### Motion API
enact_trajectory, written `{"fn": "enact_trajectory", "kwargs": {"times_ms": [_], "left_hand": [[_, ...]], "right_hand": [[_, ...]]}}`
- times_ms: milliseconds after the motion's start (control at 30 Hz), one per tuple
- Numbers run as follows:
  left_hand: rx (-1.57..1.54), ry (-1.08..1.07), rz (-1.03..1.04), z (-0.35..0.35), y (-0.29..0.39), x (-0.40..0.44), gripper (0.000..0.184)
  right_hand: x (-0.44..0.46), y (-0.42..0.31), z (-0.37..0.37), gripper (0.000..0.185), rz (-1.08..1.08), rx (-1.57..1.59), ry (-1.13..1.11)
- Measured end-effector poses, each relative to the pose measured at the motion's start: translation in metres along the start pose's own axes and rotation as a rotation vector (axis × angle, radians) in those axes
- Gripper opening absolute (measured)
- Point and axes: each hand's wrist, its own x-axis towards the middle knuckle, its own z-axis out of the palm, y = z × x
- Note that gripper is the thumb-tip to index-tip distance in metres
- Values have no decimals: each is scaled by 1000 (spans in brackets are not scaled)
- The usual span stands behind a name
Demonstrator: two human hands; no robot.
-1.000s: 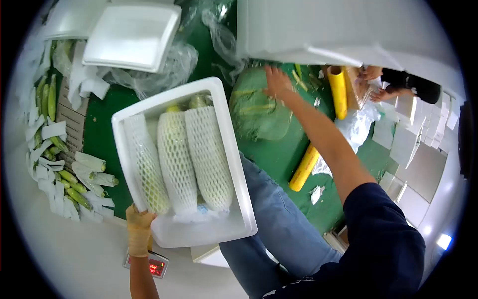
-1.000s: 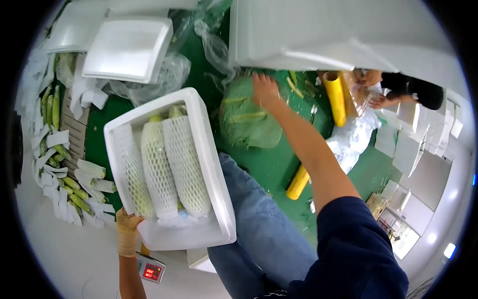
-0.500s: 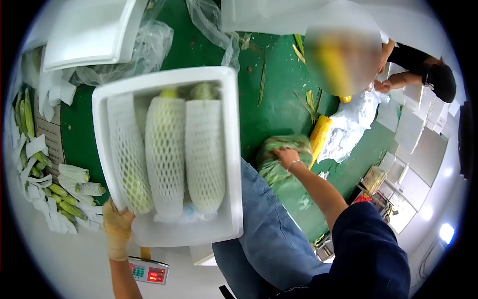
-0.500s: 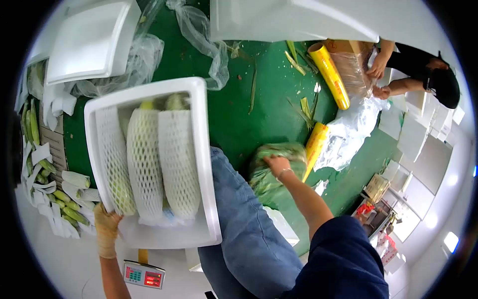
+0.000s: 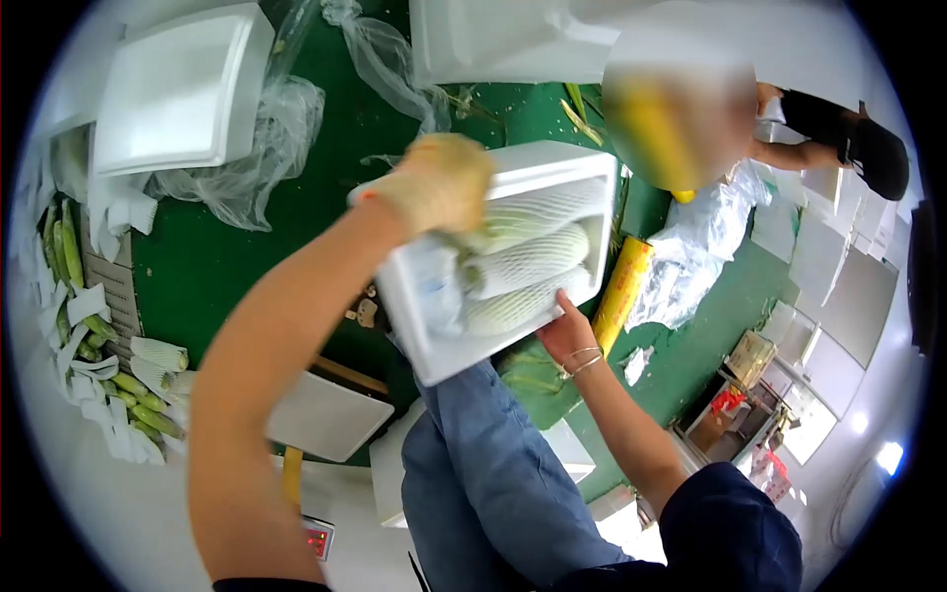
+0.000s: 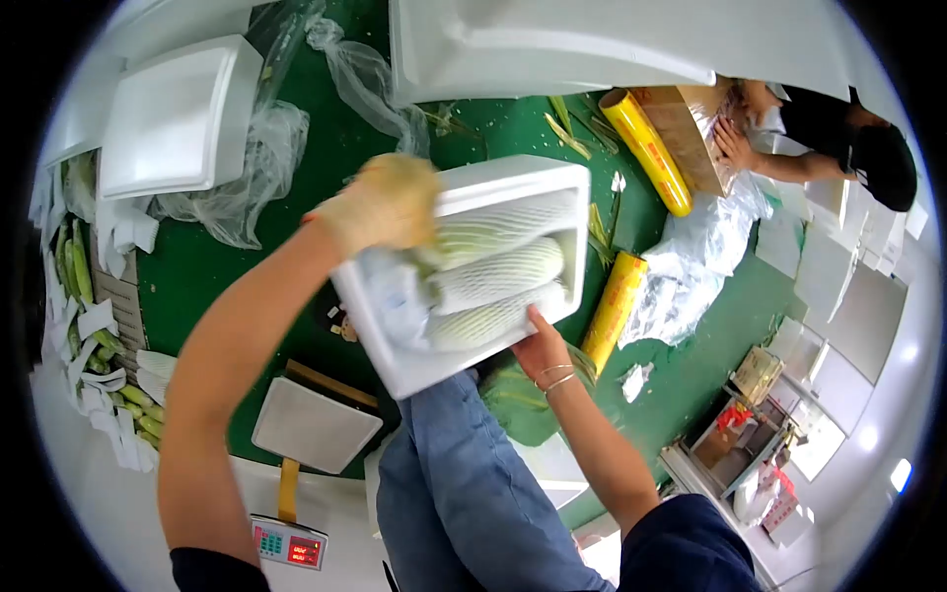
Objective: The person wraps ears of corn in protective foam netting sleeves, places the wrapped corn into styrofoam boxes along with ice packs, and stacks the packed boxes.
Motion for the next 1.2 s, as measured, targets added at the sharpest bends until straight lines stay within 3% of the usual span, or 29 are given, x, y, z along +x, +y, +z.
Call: {"fn": "enact_trajectory", "kwargs": {"times_ms": [33,67,133,167,267,333,400,467,500,567,600,633,700,733,800,867,933,1000,1033,1067,1133,1167,1200], "left_hand": [[22,57,41,2,3,29,49],[6,10,74,-8,8,47,41],[-85,142,21,11,4,99,31],[-109,168,12,16,2,115,27],[-192,152,-91,37,-2,145,22],[-248,374,-170,59,-14,163,22],[-234,462,-280,61,-32,161,16],[-128,602,-336,64,-58,157,18],[-131,598,-339,71,-62,154,18],[-160,992,-211,80,-60,142,24],[-149,1002,-210,78,-45,123,34],[-164,1310,-48,75,-31,95,32],[-558,1195,-171,85,-16,33,37],[-824,1260,-424,120,-10,26,38],[-781,1029,-748,164,-13,43,39],[-895,900,-764,145,-15,48,50],[-775,780,-600,147,-38,65,56],[-792,664,-706,140,-33,59,59],[-863,563,-730,134,-29,54,60],[-830,646,-813,130,-21,51,43],[-768,802,-798,146,-18,54,42],[-779,831,-791,157,-15,53,42],[-879,645,-852,171,-12,50,52]], "right_hand": [[15,-2,-9,49,-18,48,15],[26,-10,-21,45,-31,94,36],[32,-38,-23,40,-112,46,51],[45,-54,-36,41,-141,39,158],[69,-99,-36,56,-162,-49,168],[102,-112,-39,62,-156,-116,223],[119,-107,-6,61,-150,-164,206],[154,-96,11,60,20,-144,111],[149,-80,38,59,-69,-132,220],[142,-67,64,54,-171,-40,329],[145,-67,63,50,-178,35,327],[143,-68,71,46,-171,40,361],[146,-72,70,46,-154,9,390],[149,-72,68,45,-138,-31,418],[152,-68,74,43,-159,-20,479],[157,-63,69,42,-133,-39,502],[168,-64,60,41,-139,-56,510],[177,-69,42,42,-57,-85,475],[168,-76,51,43,-1,-205,526],[157,-82,60,44,51,-326,580],[125,-88,94,46,191,-649,810],[120,-87,96,48,163,-1027,814],[115,-83,96,48,133,-1035,810]]}}
